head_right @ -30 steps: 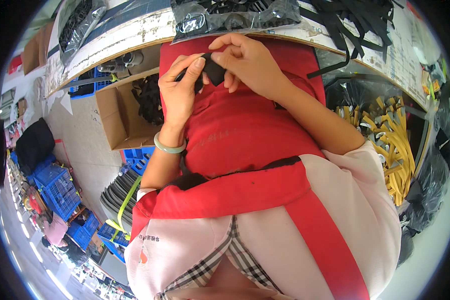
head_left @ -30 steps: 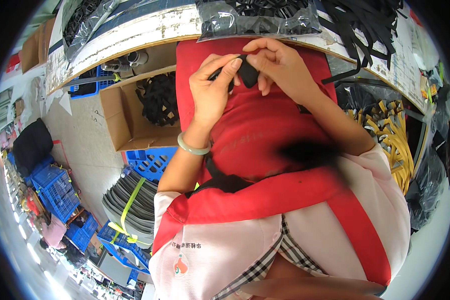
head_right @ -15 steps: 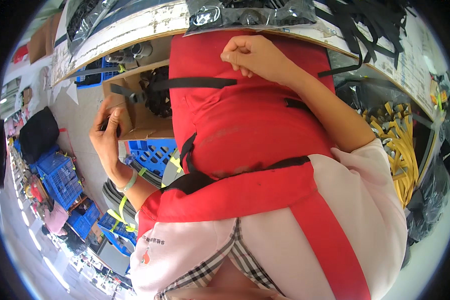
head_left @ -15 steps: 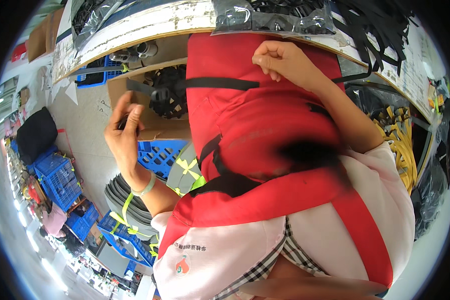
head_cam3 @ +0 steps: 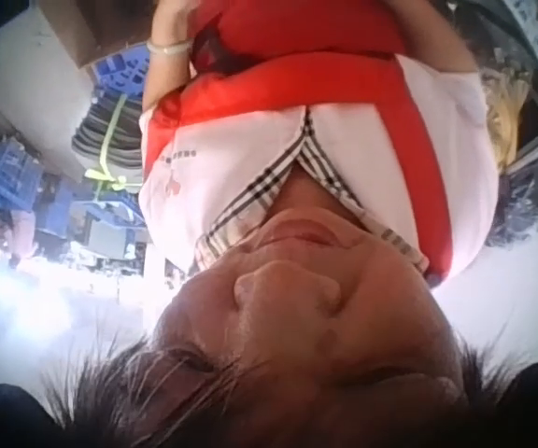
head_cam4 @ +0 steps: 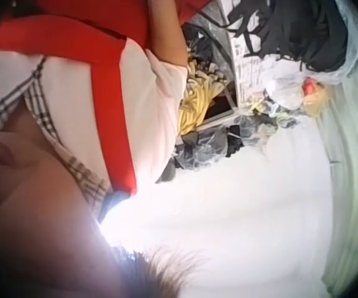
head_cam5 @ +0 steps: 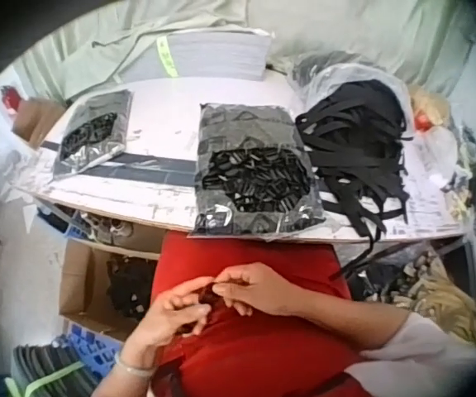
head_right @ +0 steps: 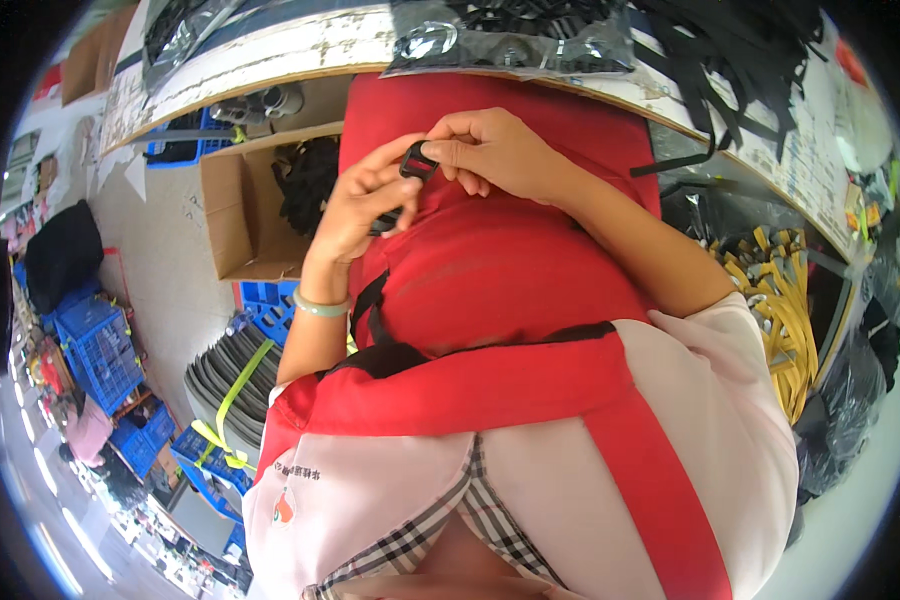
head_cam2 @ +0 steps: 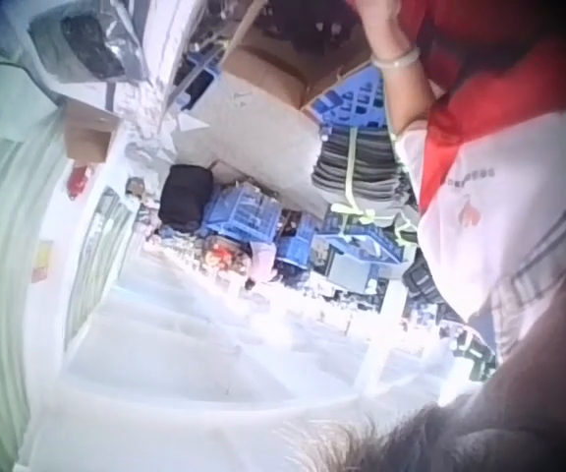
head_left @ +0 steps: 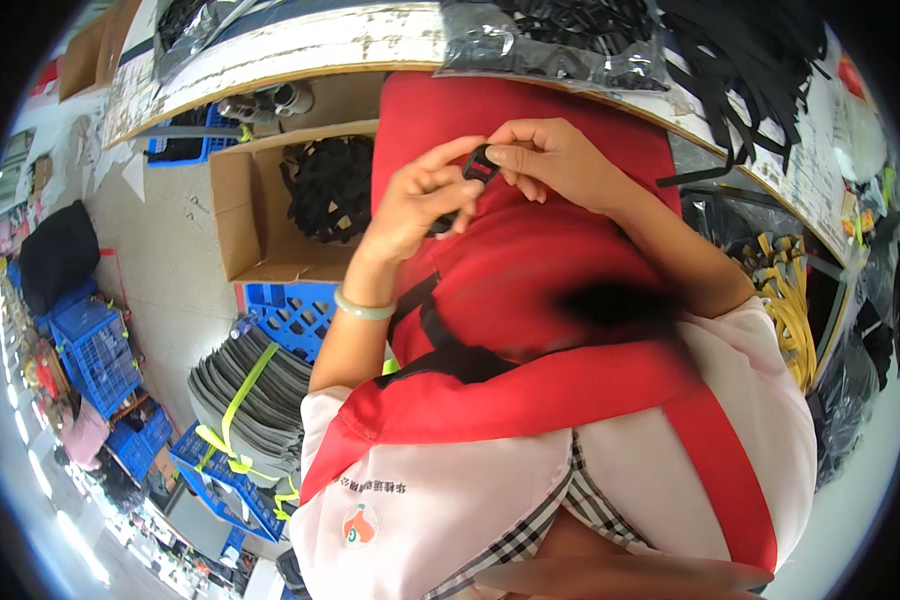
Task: Assembling plastic buckles onto black nylon straps at a factory workstation.
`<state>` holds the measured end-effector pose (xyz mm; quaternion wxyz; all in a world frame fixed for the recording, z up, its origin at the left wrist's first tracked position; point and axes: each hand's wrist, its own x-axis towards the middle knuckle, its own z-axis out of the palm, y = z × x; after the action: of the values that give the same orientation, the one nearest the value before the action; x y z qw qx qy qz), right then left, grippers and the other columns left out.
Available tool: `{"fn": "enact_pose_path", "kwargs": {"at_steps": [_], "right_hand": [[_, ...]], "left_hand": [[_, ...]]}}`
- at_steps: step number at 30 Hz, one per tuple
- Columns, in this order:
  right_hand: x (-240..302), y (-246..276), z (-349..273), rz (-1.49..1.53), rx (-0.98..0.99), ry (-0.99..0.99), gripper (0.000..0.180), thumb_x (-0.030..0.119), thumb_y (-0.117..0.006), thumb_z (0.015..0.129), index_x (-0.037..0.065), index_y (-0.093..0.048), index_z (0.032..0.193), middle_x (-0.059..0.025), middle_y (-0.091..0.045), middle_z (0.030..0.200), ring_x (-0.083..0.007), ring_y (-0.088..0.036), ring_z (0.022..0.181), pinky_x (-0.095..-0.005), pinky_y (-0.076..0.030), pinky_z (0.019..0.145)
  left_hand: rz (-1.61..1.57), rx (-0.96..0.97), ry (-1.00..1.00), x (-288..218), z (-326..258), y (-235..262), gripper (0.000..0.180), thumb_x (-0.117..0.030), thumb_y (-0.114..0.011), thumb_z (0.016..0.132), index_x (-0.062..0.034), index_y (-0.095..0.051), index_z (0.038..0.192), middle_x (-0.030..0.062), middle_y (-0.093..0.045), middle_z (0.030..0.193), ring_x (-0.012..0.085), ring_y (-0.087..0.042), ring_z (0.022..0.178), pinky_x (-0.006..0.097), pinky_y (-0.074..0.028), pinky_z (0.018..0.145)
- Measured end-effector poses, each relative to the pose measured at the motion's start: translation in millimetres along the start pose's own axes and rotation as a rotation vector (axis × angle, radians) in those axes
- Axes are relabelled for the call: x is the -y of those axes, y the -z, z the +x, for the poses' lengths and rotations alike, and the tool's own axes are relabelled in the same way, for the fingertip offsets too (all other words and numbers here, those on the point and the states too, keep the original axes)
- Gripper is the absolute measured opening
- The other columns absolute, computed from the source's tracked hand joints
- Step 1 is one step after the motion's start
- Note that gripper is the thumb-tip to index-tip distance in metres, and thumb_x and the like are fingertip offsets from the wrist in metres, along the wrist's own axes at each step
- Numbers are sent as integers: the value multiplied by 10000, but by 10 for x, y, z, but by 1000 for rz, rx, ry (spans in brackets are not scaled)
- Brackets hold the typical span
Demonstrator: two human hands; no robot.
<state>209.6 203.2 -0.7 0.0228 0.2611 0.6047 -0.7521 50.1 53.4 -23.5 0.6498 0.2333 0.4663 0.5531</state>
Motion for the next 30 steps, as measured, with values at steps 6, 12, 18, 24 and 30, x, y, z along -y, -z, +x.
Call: {"fn": "enact_pose_path", "kwargs": {"at_steps": [6,12,18,24,30], "right_hand": [[-281,149,-65,404,-47,-44,216,227,-564,954,20,-576,1015,-25,-616,766,-84,-571,605,-208,-454,521],[-307,201,-233,208,-62,151,193,165,-567,938,-4,-598,1027,-79,-667,882,-116,-624,722,-247,-507,638],[-444,861,-1263,-1393,-496,416,165,108,-668,758,96,-653,921,-45,-614,1013,-249,-552,1054,-355,-446,903],[-661,1296,-1392,-1668,-580,108,207,104,-640,747,93,-672,950,-56,-609,1017,-251,-512,1110,-365,-389,956],[33,301,-1027,-893,-437,488,157,196,-569,900,69,-633,966,-67,-649,820,-223,-636,743,-325,-493,670]], "left_hand": [[174,-154,-189,66,157,-230,267,-51,-640,881,10,-614,1140,31,-637,762,69,-551,580,178,-366,440],[-233,-228,-32,148,410,-348,105,-101,-633,897,-24,-652,967,68,-656,845,82,-528,576,188,-370,441],[-209,-125,1,124,378,-183,105,-139,-611,921,-35,-612,926,124,-669,962,101,-521,537,201,-355,413],[-234,-143,127,151,499,-322,174,-220,-621,926,-46,-610,917,62,-632,827,115,-560,630,216,-413,463],[-399,-139,251,137,499,-473,168,-212,-600,938,-51,-613,888,44,-614,753,128,-590,643,228,-436,464]]}}
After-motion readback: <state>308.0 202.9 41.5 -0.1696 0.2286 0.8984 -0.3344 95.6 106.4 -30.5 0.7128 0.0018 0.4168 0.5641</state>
